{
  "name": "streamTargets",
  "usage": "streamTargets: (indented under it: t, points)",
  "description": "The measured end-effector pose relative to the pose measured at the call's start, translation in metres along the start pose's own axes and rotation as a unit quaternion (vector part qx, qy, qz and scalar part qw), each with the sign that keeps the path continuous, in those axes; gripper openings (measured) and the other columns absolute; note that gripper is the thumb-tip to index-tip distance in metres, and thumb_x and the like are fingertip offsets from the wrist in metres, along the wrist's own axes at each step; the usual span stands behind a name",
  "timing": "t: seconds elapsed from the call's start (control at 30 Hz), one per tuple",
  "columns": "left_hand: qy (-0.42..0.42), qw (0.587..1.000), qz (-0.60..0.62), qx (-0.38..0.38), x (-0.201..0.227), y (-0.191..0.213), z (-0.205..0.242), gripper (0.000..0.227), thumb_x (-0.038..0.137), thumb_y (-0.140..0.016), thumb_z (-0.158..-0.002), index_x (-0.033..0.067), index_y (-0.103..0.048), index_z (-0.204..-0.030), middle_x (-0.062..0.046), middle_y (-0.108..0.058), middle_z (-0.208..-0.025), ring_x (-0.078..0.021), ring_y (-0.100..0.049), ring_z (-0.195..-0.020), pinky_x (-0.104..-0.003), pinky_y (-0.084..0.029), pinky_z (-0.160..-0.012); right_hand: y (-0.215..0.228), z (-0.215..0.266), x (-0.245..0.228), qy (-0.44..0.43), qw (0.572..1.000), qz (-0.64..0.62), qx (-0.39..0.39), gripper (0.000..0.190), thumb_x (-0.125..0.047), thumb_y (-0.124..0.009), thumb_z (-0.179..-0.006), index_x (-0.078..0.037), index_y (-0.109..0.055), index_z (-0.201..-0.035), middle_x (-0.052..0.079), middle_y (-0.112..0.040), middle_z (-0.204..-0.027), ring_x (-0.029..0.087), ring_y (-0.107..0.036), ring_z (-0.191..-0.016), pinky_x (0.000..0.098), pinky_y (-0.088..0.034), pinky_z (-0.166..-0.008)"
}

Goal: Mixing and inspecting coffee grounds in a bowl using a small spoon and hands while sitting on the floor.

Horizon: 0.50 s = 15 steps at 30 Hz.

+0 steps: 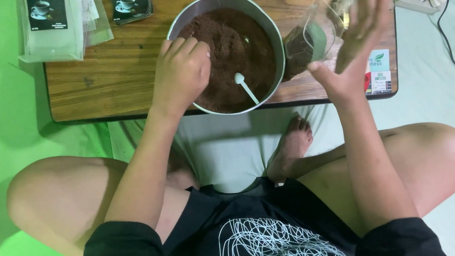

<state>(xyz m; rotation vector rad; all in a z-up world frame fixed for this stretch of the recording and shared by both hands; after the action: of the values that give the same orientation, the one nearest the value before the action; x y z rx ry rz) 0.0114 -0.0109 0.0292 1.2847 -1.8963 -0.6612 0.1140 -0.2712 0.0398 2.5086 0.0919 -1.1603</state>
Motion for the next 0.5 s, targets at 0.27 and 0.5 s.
streamTargets:
  t: [0.27, 0.5]
  points:
    - [-0.032, 0.996, 0.007, -0.084, -0.017, -0.037, 0.024, 0.017, 0.028, -0.064, -0.096, 0.0141, -0.066, -0.087, -0.007, -0.056, -0.076, -0.0295, -0.061, -0.079, -0.042, -0.045, -0.074, -0.047, 0.003, -0.088, 0.286, 0.928, 0.233, -0.055, 0.008, -0.019, -0.075, -0.093, -0.014, -0.076, -0.098, 0.009, -0.070, -0.103, 0.031, -0.061, -0.087, 0.0445, -0.048, -0.078]
    - [-0.007, 0.994, -0.007, -0.113, -0.013, -0.032, 0.025, 0.011, 0.027, -0.068, -0.095, 0.0161, -0.071, -0.092, -0.004, -0.056, -0.079, -0.0288, -0.058, -0.084, -0.043, -0.044, -0.076, -0.109, 0.033, -0.039, 0.047, 0.827, 0.460, -0.320, 0.036, -0.038, -0.077, -0.087, -0.024, -0.068, -0.118, 0.004, -0.060, -0.100, 0.027, -0.063, -0.087, 0.0449, -0.048, -0.074]
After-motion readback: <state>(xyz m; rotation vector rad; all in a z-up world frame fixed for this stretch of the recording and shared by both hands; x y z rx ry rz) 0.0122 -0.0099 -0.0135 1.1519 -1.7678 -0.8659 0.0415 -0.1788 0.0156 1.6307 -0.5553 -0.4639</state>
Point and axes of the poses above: each hand's wrist, its own z-axis away from the middle knuckle, its own y-axis out of the back of the hand, x = y × z, the point moved 6 cm from there along -z, towards the middle knuckle
